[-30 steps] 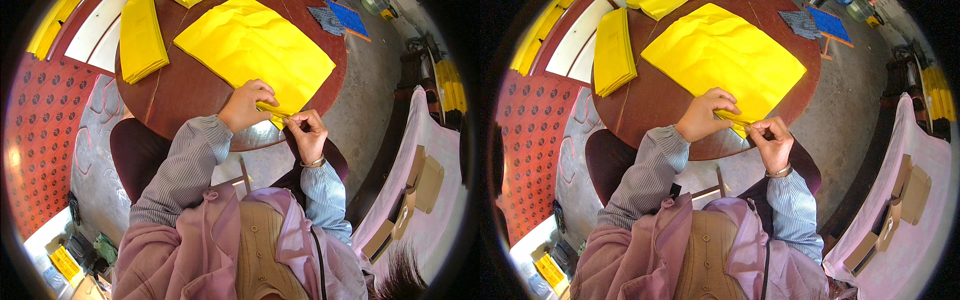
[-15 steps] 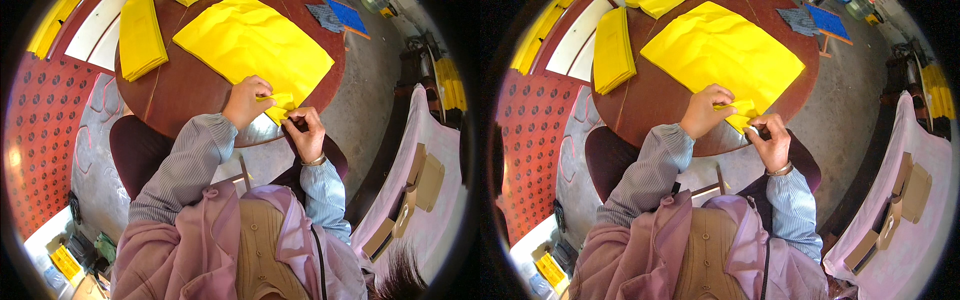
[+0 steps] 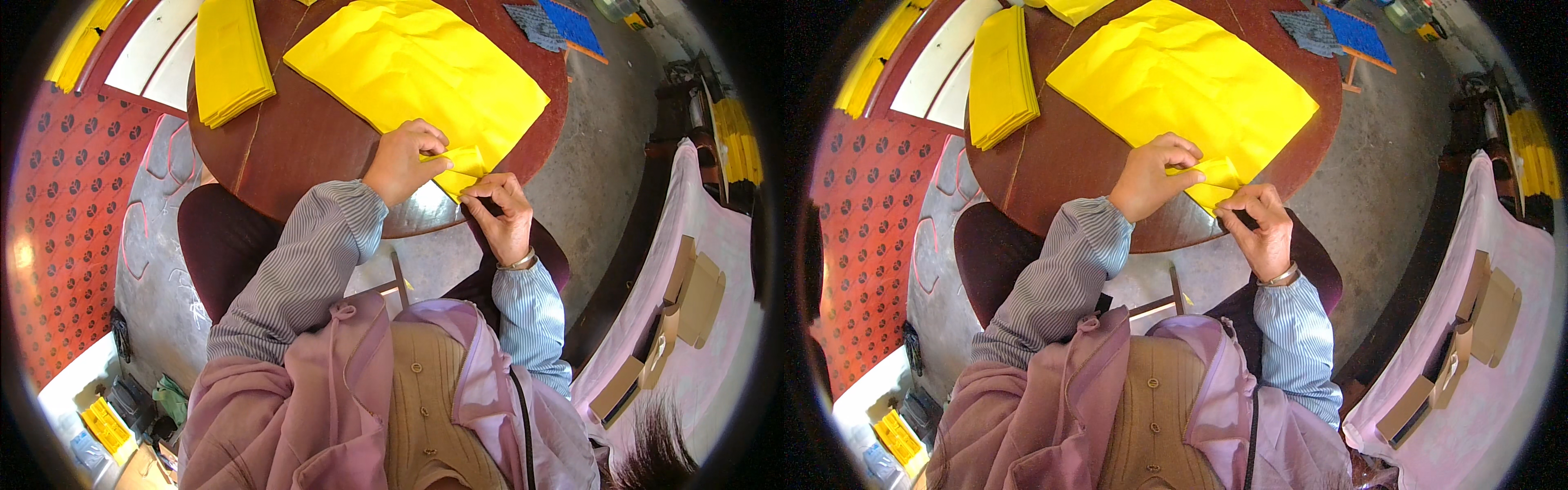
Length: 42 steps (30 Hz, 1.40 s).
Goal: The person folds yellow fabric pieces on a round table, aligning edges and pressing creases by hand. The folded pieces are stacked on the table as the task proceeds.
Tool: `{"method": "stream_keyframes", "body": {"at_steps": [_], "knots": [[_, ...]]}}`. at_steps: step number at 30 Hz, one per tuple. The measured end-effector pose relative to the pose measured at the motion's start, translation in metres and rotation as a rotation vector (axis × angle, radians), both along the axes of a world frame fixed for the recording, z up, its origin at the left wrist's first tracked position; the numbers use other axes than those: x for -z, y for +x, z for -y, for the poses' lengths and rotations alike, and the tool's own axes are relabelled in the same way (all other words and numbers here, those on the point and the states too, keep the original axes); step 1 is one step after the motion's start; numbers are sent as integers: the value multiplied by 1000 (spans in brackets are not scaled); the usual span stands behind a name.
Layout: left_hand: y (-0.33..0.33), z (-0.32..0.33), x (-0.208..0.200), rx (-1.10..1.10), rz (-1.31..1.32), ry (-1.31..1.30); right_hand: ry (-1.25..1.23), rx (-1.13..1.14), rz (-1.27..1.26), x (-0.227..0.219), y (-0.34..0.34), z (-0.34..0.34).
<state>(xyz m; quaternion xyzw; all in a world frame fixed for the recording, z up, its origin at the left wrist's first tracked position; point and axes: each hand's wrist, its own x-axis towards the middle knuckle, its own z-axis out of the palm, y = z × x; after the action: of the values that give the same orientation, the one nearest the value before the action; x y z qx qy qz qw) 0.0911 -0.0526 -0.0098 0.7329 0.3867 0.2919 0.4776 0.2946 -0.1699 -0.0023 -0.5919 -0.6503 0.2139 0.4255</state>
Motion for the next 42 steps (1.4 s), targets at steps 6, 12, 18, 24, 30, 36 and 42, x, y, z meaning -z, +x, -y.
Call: {"method": "stream_keyframes", "body": {"at_steps": [6,12,18,24,30,36,42], "knots": [[-3,-3,0,18,27,-57,20,74,-48,2,-2,-1],[-3,-4,4,32,37,-24,11,109,-43,4,-3,-2],[-7,-5,0,59,7,-45,121,146,95,-6,-7,-13],[-7,-1,-3,50,6,16,213,104,187,-16,-2,-40],[4,5,1,-83,-30,30,259,165,257,-17,63,-104],[2,5,1,-78,15,71,201,402,590,14,168,-245],[4,3,4,-77,40,155,-4,485,819,24,193,-274]]}}
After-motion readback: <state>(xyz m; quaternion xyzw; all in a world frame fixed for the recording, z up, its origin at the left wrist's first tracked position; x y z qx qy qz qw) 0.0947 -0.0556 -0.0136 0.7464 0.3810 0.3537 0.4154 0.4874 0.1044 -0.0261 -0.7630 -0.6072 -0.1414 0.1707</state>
